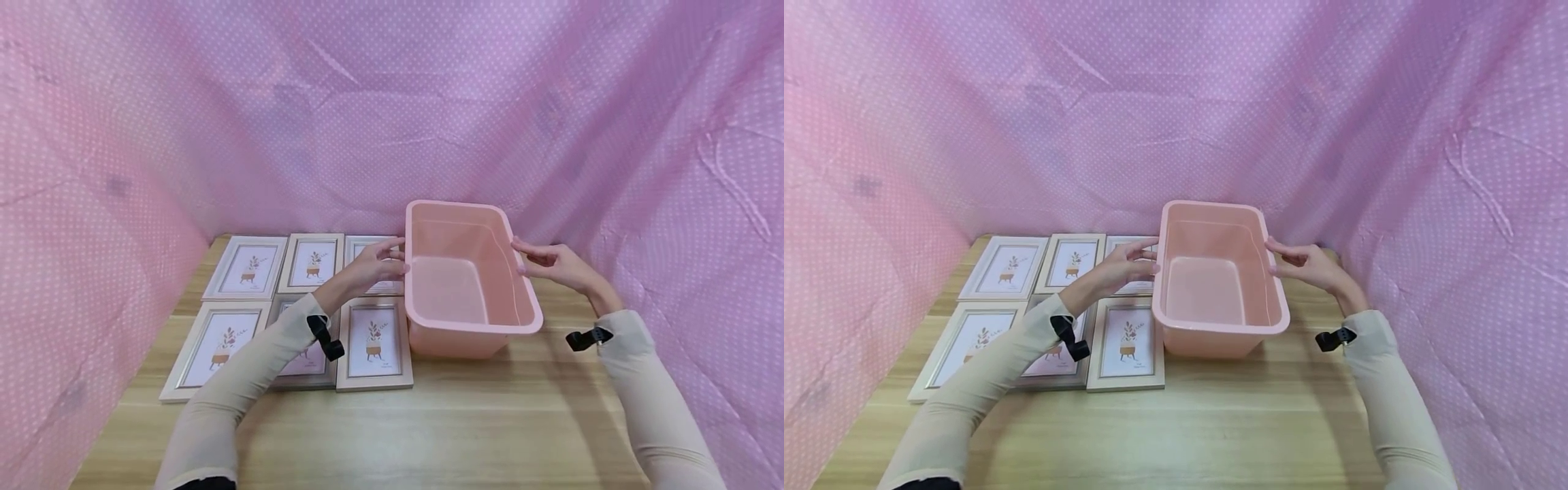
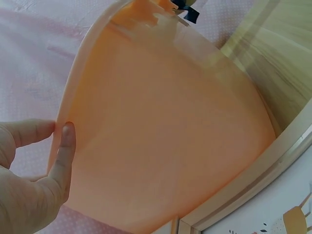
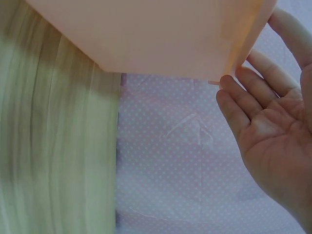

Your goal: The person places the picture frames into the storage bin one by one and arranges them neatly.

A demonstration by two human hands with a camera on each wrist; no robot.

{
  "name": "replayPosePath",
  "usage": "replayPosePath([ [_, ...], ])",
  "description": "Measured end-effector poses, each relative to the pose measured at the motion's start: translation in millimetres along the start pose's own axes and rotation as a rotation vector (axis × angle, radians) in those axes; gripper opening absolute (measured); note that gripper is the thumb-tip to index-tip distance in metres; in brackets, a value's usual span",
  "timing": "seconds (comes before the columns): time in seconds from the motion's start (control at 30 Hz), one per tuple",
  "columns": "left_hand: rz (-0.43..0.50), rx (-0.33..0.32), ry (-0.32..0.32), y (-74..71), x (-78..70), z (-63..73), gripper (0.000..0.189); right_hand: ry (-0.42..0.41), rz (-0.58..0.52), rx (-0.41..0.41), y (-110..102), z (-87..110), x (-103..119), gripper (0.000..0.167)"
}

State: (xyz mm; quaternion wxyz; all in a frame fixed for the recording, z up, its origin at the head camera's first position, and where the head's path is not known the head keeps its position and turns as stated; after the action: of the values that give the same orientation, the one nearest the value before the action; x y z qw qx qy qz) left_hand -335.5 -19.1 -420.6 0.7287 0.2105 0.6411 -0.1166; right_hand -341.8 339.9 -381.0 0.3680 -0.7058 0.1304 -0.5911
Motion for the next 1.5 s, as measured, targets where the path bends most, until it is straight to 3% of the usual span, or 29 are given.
replayPosePath([
  [0.27,-0.044,0.022,0.008,-9.8,4.5,3.1,0.071,0.025,0.046,0.052,-0.8,-1.2,2.5,0.06],
  [0.47,-0.108,-0.039,0.02,-40.9,-3.5,11.6,0.068,0.033,0.079,0.046,-3.8,-2.9,5.2,0.061],
  [0.67,-0.221,-0.13,0.007,-92.4,-18.1,29.8,0.063,0.04,0.099,0.042,-6.4,-3.1,7.0,0.061],
  [0.83,-0.325,-0.205,-0.028,-149.6,-32.2,53.9,0.061,0.041,0.092,0.052,-6.2,-4.4,7.9,0.06],
  [1.13,-0.667,-0.357,-0.053,-252.3,-62.9,103.3,0.062,0.05,0.123,0.04,-6.8,-5.3,10.5,0.061],
  [1.33,-0.736,-0.359,-0.158,-296.1,-53.6,122.7,0.067,0.048,0.116,0.056,-4.5,-5.6,10.1,0.062],
  [1.5,-0.721,-0.39,-0.148,-317.8,-40.0,133.5,0.065,0.034,0.084,0.057,-3.5,-4.8,11.0,0.061],
])
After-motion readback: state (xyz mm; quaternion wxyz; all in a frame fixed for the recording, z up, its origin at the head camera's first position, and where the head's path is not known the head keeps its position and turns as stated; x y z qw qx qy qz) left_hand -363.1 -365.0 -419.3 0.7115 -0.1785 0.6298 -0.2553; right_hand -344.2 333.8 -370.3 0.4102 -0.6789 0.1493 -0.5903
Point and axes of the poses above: each hand's wrist, its own z-axis away from the middle knuckle, its own y-axis out of the palm, x = y × z, the point moved 7 cm from there along -z, towards the middle knuckle, and after that the axes turned 2 degrees about -x, right-handed, at the moved point
